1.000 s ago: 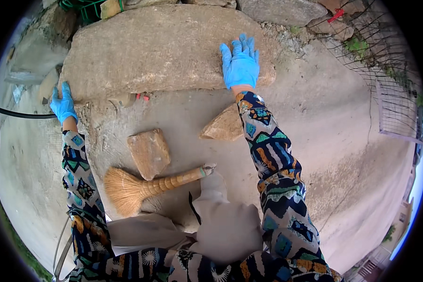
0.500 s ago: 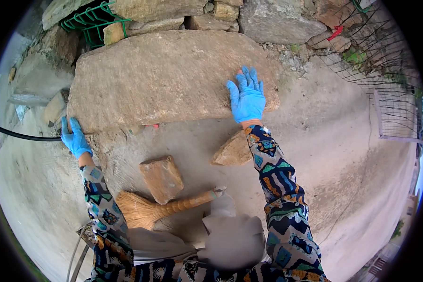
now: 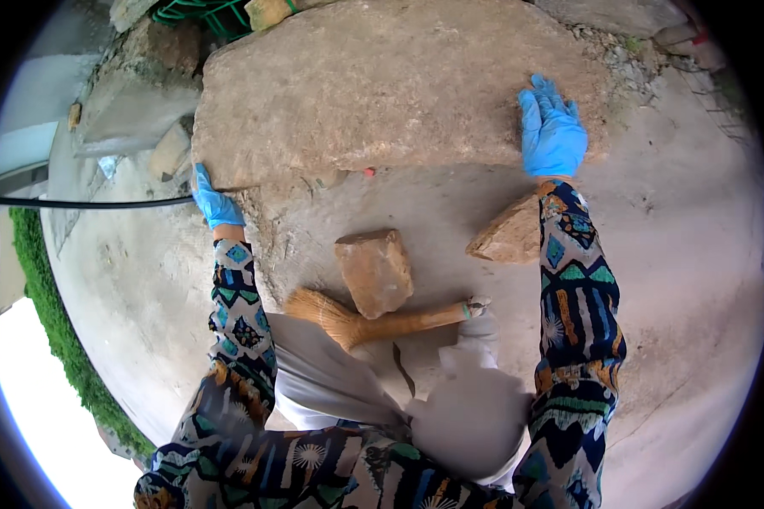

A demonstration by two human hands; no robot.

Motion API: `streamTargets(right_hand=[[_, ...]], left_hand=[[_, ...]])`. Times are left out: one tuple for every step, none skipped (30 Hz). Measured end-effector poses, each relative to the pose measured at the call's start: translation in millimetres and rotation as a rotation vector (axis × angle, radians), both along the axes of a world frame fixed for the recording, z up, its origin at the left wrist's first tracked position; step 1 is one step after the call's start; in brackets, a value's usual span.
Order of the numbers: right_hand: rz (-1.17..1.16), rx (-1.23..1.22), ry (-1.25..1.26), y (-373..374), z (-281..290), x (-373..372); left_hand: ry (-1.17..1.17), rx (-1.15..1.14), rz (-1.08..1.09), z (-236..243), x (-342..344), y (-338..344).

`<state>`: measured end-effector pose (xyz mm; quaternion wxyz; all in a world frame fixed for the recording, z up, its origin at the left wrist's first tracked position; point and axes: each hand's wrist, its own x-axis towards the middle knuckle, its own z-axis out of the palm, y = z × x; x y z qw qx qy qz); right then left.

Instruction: The person, wearing gloves, lifts and repositions large stones near a low stone wall, at one point picking up a smaller stone to place it elsewhere and briefly handling a broom and dustpan.

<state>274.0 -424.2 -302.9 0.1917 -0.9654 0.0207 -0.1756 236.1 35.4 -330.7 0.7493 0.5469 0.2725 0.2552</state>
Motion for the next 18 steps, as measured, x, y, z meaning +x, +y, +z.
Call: streamTargets(right_hand=[[0.001,-0.009,0.012,-0.3,-0.7,-3.8],[-0.001,-0.03,0.01,-6.5,1.5,-2.9],[-0.012,-0.033,0.006,-12.7,3.8,-1.9],[-0.025,-0.028,0.012,-14.6,4.0,-5.0],[-0.038,-0.025,0.02,-16.4,3.5,-5.7],[-0.043,-0.03,0.03,-12.5,2.8,-5.2],[-0.024,-0.04,0.029,-8.2,0.2,-5.6],[-0.008,-0.06,0.024,-4.0,-1.9,-5.3],[0.012,-0.067,0.007,1.8,-2.1,-2.7],[0.01,-0.076,0.016,8.2,-1.6,-3.4],[0.013,-0.09,0.013,8.6,0.6,-3.7],[0.011,-0.118,-0.001,0.9,7.5,-3.2],[0.019,-0.151,-0.013,-7.1,11.8,-1.5],[0.024,-0.171,-0.024,-13.6,16.1,-0.7],[0.027,-0.191,-0.027,-17.3,20.3,1.0],[0.033,-0.173,-0.044,-19.2,27.5,5.5],[0.049,-0.101,-0.006,-1.8,3.7,-2.2],[0.068,-0.031,0.038,18.1,-21.2,-12.2]], left_hand=[[0.017,-0.123,-0.062,-0.7,-5.1,6.4],[0.038,-0.323,-0.102,5.4,-5.3,-3.7],[-0.005,-0.394,-0.145,10.1,-2.9,-14.3],[-0.037,-0.458,-0.189,15.7,-1.8,-19.8],[-0.069,-0.523,-0.234,18.4,-0.2,-22.7],[-0.043,-0.398,-0.23,14.4,6.9,-15.7],[-0.027,-0.397,-0.224,11.6,3.0,-8.8],[-0.016,-0.404,-0.22,10.3,1.0,-8.8],[-0.014,-0.398,-0.215,16.0,0.4,-4.0],[-0.081,-0.426,-0.233,3.6,2.5,16.8],[-0.079,-0.4,-0.152,-1.2,6.3,17.2],[-0.09,-0.388,-0.076,-5.3,14.1,1.1],[-0.1,-0.379,0.001,-8.7,20.8,-11.6],[-0.111,-0.384,0.019,-7.0,24.3,-15.2],[-0.114,-0.387,0.036,-7.0,28.1,-16.1],[-0.118,-0.393,0.052,-4.6,34.0,-14.8],[-0.069,-0.329,0.071,0.1,20.6,4.4],[-0.015,-0.267,0.095,5.4,3.3,23.7]])
